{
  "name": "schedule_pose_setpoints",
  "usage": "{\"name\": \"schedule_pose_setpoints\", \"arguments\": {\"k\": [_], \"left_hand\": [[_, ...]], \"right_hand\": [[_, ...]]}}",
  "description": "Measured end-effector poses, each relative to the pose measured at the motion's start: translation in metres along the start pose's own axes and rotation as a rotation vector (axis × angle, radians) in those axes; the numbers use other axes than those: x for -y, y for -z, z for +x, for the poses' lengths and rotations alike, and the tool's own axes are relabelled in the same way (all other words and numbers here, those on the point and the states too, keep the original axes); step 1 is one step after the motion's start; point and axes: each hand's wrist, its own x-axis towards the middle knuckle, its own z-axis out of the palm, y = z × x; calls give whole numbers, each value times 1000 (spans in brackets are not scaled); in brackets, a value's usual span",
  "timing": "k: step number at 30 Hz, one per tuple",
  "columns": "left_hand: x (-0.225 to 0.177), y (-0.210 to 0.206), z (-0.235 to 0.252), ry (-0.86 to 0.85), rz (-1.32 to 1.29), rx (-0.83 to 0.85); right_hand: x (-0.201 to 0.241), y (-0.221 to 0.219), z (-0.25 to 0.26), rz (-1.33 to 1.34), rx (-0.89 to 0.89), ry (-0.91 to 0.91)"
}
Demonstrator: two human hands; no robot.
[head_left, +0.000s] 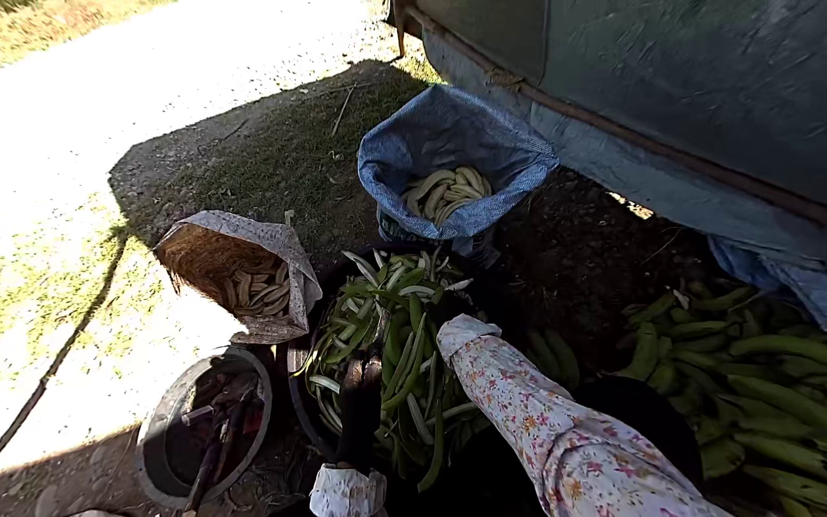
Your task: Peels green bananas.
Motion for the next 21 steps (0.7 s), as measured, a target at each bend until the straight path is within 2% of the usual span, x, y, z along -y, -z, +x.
{"name": "schedule_pose_setpoints", "arguments": {"k": [3,5,7,10,13,16,18,21], "left_hand": [[8,-4,2,8,-30,45],[8,-6,1,-8,-15,59],[6,-7,0,-35,-14,69],[3,-8,-3,-70,-63,87],[-2,-11,-8,-58,-117,111],[-6,-15,-12,-42,-164,145],[-12,-18,-13,-45,-201,191],[-25,-23,-16,-81,-94,263]], "right_hand": [[4,-2,1,-30,-7,5],[6,11,-9,-83,57,7],[-2,25,-15,-3,96,-7],[-38,33,-21,446,90,50],[-89,21,-18,1001,93,391],[-87,41,-37,1474,323,310],[-79,52,-56,1585,429,280],[-73,51,-74,1466,530,297]]}}
